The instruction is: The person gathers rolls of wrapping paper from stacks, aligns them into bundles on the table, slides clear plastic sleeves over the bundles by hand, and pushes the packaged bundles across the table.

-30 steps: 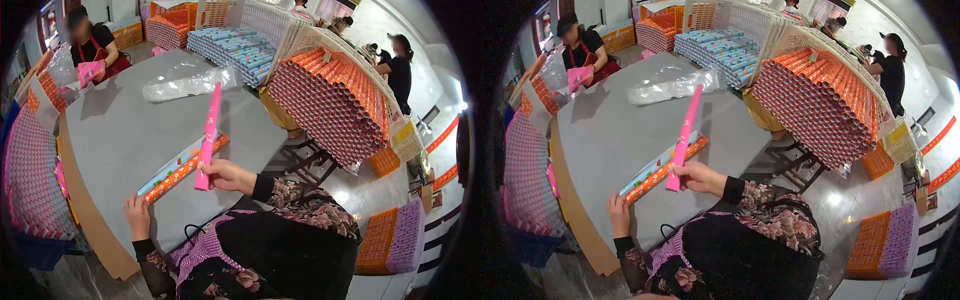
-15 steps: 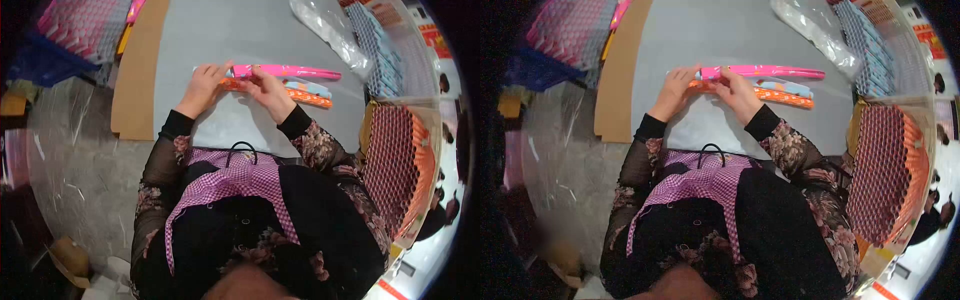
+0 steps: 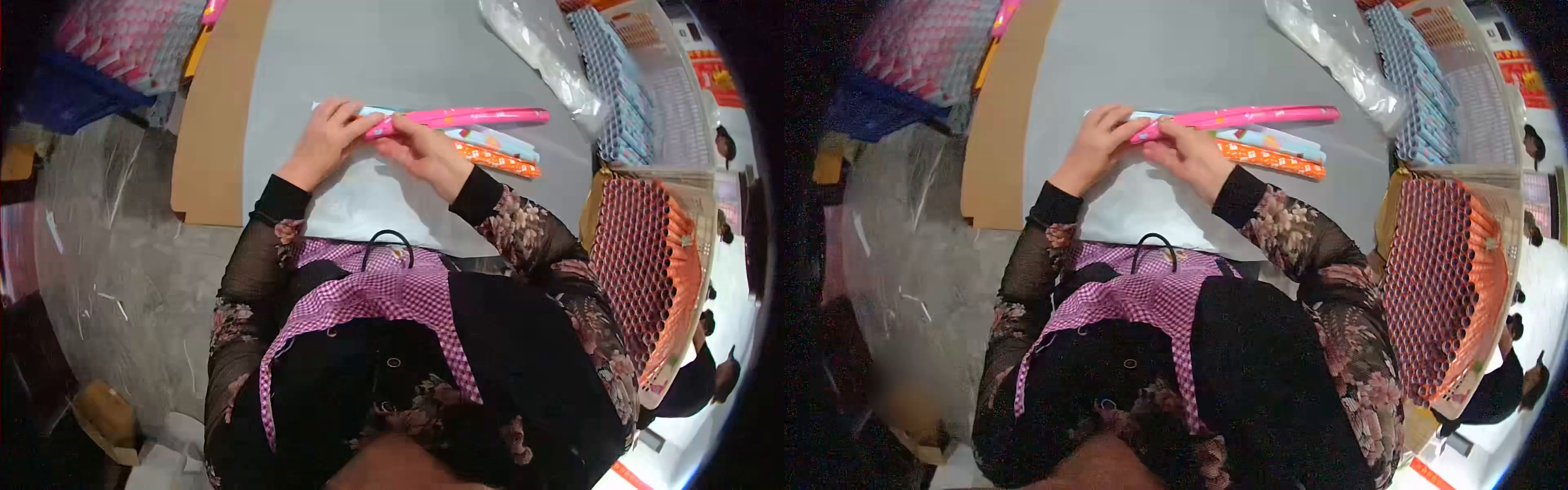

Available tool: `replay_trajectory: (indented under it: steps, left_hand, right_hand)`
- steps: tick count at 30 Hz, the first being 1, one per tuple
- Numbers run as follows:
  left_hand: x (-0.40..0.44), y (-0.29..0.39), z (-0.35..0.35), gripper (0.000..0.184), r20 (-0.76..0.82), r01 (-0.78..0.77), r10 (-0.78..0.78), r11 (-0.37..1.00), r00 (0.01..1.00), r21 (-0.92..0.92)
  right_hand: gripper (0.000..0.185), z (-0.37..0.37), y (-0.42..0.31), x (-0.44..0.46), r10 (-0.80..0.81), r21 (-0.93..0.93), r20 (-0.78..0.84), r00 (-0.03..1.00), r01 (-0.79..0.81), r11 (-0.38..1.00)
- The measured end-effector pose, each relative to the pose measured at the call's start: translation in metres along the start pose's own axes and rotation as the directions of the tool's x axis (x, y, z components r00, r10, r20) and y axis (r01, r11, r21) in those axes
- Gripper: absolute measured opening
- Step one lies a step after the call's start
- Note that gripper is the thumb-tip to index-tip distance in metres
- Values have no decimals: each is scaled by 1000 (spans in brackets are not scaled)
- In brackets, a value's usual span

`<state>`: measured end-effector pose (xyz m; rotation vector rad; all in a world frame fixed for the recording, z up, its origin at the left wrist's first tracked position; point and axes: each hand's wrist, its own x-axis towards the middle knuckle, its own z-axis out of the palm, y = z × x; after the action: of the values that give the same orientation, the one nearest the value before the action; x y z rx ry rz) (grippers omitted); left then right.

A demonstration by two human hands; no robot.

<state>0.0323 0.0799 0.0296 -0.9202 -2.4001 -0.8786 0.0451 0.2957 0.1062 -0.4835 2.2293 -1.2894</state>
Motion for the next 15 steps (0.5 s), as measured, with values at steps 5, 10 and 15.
replay_trajectory:
  steps: [5,10,15]
  left_hand:
    - [0,-1,3,45,-33,-24,27,996,999,84]
    - [2,1,0,45,-12,5,-4,998,1000,58]
    - [1,0,1,45,-10,18,-17,995,1000,95]
  right_hand:
    - [31,7,26,22,423,926,99,901,-239,292]
    - [29,-15,11,6,496,829,190,847,-409,382]
    - [46,-77,44,-14,-511,-747,-261,819,164,644]
